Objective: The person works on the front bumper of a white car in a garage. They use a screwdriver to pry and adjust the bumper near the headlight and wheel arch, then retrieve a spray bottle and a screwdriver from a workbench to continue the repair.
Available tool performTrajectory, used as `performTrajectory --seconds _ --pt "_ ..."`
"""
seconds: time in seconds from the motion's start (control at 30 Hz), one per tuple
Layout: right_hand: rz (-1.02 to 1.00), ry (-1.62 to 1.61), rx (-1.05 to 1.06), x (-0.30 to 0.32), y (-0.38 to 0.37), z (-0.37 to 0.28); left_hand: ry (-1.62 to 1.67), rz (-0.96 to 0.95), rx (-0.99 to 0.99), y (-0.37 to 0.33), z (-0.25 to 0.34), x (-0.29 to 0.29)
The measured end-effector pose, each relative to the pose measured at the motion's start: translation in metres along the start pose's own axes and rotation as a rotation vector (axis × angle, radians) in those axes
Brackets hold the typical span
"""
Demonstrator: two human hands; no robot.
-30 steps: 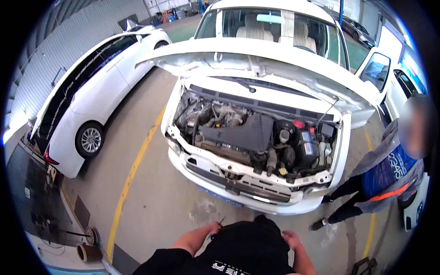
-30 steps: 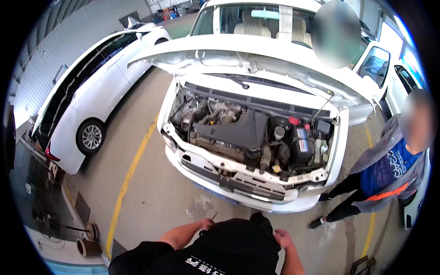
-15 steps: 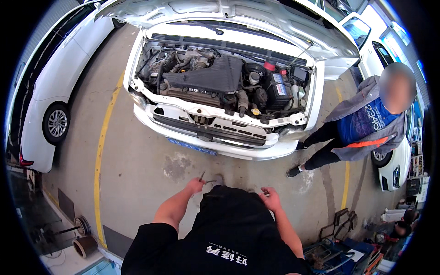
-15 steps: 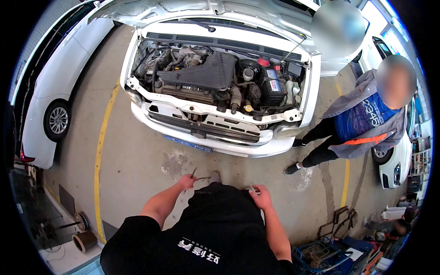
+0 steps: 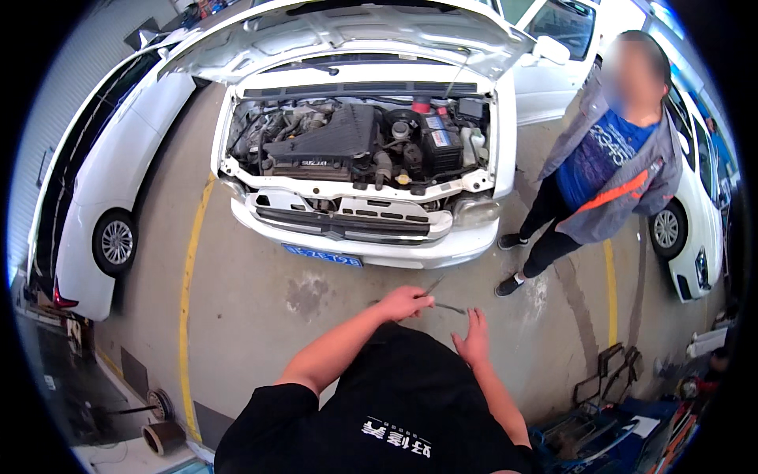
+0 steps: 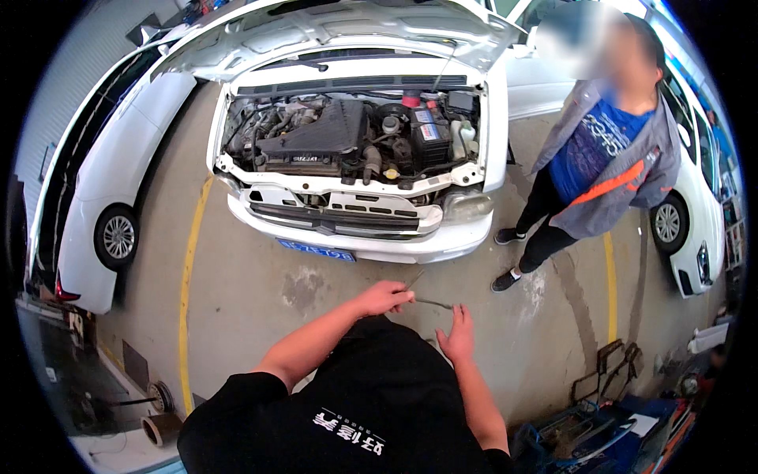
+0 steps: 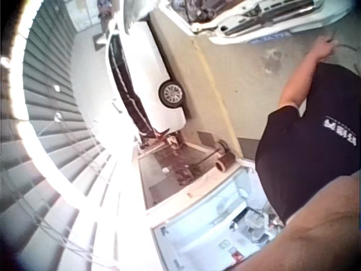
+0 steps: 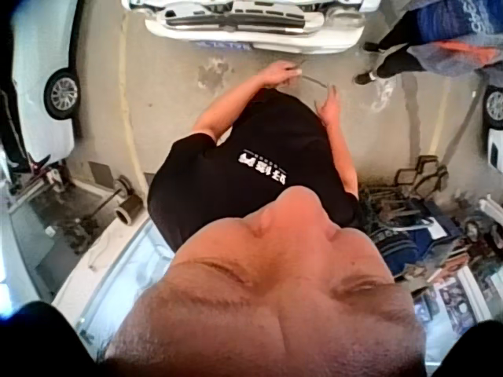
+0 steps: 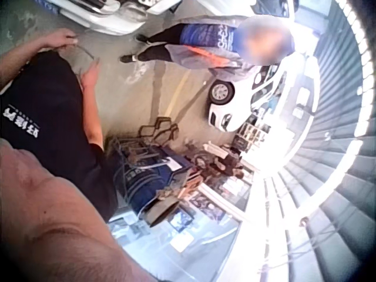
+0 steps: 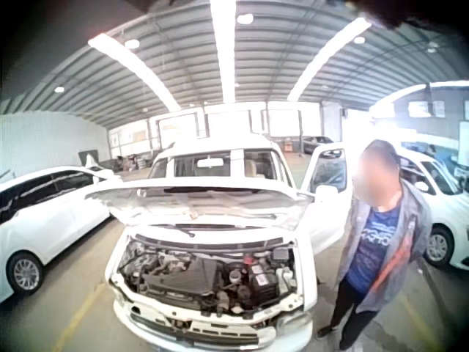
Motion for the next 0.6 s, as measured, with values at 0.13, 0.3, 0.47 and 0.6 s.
performTrajectory --seconds 0.13,0.3,0.47,0.6 --pt "0.160 -0.078 -0.091 0.016 0.034 0.035 0.328 -0.240 0.084 -0.012 0.049 -0.052" --pt "0.380 -0.283 -0.265 0.032 0.075 0.055 0.843 -0.530 0.203 -0.039 0.057 -0.087" --pt "0.386 -0.231 -0.222 0.081 0.056 -0.011 1.139 -0.773 0.009 -0.037 0.054 -0.099" --pt "0.223 -0.188 -0.108 0.092 0.022 -0.039 1.094 -0.636 0.009 -0.053 0.057 -0.097"
Point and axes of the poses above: each hand's wrist, its own y-axis away from the middle knuckle, its own x-axis out of the back of the hand, z = x × y, the point moved 1 cm from there along -y, towards the middle knuckle, and after that the axes turned 7 degrees about x, right-handed, at the moved point
